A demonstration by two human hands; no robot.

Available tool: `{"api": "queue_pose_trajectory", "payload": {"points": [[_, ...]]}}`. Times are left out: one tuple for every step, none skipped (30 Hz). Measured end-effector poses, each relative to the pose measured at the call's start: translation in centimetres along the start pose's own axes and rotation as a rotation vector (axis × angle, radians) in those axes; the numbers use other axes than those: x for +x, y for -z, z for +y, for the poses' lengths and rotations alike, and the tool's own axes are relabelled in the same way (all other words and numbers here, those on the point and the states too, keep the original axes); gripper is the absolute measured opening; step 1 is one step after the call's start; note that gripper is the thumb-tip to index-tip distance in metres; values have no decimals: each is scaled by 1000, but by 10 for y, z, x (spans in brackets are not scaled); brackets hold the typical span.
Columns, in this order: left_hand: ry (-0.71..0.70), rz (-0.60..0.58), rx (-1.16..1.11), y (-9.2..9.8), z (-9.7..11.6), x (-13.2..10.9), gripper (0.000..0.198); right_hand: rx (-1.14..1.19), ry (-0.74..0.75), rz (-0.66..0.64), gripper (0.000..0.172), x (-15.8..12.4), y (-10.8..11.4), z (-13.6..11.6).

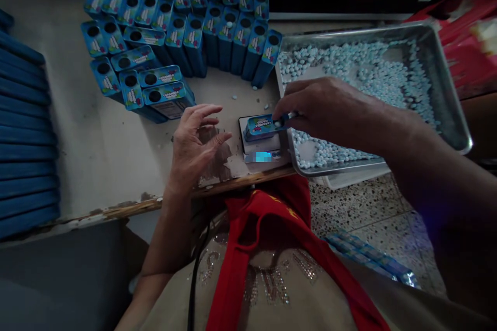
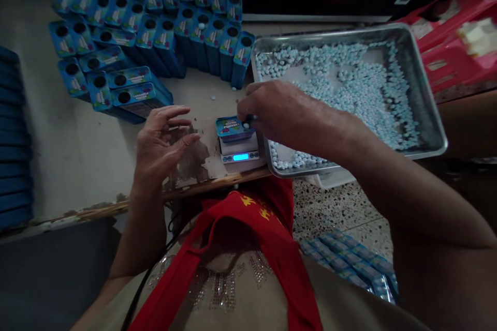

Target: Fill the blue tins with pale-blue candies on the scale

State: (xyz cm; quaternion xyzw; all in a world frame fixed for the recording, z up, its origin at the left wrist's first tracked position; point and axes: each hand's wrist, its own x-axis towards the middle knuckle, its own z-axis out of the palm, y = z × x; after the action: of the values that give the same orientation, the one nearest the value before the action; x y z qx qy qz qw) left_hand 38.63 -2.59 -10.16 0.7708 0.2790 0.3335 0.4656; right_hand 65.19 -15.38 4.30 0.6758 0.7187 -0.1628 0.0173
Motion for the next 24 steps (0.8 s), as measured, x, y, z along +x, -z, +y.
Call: {"api": "queue_pose_trajectory", "payload": {"points": [[2,-3,5,1,0,0,54,3,-16,3,33,1,0,-2],[3,-8,9,1,0,-1,53,9,-38,13,33,1,0,-3],[1,-14,12,2,0,-1,52,20,-64,26,31,1,0,-4],[-3,-21,12,2,0,-1,51,35,-91,34,29,1,0,-4],[-7,-29,11,2,1,-2,51,54,-118,46,28,0,0,-4],[-10,-36,9,2,1,-2,50,78,-138,59,27,-1,0,-3],[-13,-42,8,2,1,-3,49,107,-150,80,26,-3,0,-2],[-14,-46,8,1,2,-3,48,142,-156,109,25,-5,0,1],[-14,-47,10,1,2,-3,47,179,-163,145,24,-7,-1,3],[-14,-45,13,0,3,-3,46,218,-171,184,23,-9,-2,6],[-15,-41,19,0,3,-3,45,259,-176,221,22,-11,-3,9],[-15,-40,26,0,5,-3,44,299,-178,252,20,-13,-5,12],[-13,-43,35,-1,6,-2,44,335,-175,277,19,-14,-7,15],[-12,-46,44,-1,8,-2,44,367,-167,290,17,-15,-10,17],[-11,-49,53,-1,10,-1,44,394,-156,297,15,-16,-12,19],[-11,-54,63,-2,13,0,45,418,-149,301,13,-17,-14,20],[-11,-59,76,-2,16,1,47,440,-147,302,13,-18,-16,21],[-11,-63,94,-3,18,2,50,462,-153,305,14,-19,-17,22],[-13,-67,116,-3,20,3,53,483,-164,310,15,-20,-18,23],[-14,-73,138,-4,22,4,56,502,-177,309,15,-20,-18,24],[-18,-78,157,-5,24,5,58,512,-185,304,16,-21,-18,25],[-23,-84,170,-7,25,6,59,504,-184,295,17,-21,-17,26],[-29,-88,177,-8,26,7,59,474,-167,285,18,-20,-16,27],[-36,-91,179,-10,27,8,58,422,-135,273,20,-19,-14,27]]}}
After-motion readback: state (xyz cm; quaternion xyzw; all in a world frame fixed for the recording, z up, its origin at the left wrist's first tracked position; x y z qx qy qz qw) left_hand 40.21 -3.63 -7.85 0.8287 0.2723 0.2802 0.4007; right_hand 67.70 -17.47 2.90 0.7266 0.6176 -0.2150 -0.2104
